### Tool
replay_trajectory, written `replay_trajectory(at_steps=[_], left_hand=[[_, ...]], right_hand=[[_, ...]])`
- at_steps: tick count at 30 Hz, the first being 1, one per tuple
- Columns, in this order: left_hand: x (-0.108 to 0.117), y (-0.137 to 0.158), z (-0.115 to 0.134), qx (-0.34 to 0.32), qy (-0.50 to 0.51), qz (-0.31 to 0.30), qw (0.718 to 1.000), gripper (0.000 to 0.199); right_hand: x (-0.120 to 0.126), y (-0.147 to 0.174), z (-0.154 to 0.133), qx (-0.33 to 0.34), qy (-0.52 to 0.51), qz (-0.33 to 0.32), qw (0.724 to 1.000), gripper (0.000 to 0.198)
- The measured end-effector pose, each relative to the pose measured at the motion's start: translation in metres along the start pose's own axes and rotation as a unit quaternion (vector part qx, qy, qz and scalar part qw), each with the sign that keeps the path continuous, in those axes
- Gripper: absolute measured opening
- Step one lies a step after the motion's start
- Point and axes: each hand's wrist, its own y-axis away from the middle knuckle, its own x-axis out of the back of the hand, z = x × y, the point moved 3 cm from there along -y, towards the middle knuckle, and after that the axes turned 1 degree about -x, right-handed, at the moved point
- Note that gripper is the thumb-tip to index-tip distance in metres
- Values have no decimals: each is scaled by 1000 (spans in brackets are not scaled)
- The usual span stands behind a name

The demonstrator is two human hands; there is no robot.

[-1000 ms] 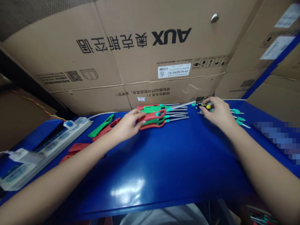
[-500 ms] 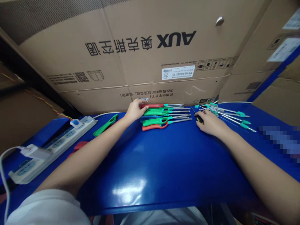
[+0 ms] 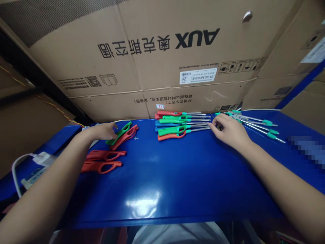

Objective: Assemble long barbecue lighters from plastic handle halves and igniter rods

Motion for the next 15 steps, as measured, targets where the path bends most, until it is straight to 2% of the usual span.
replay_trajectory(at_steps=[3,5,9,13,15], left_hand=[[-6,6,-11,10,5,-33,999,37],[-8,6,-14,7,20,-25,999,36],[-10,3,-18,-5,50,30,998,36],[-12,-1,-23,-31,86,80,993,26],[-8,-3,-24,-53,110,144,982,28]], right_hand=[[-1,1,-8,8,-14,-8,1000,14],[-2,2,-10,13,-25,-9,1000,16],[-3,3,-10,13,-35,-10,999,20],[-4,3,-7,16,-40,-10,999,21],[-4,3,-6,18,-46,-10,999,21]])
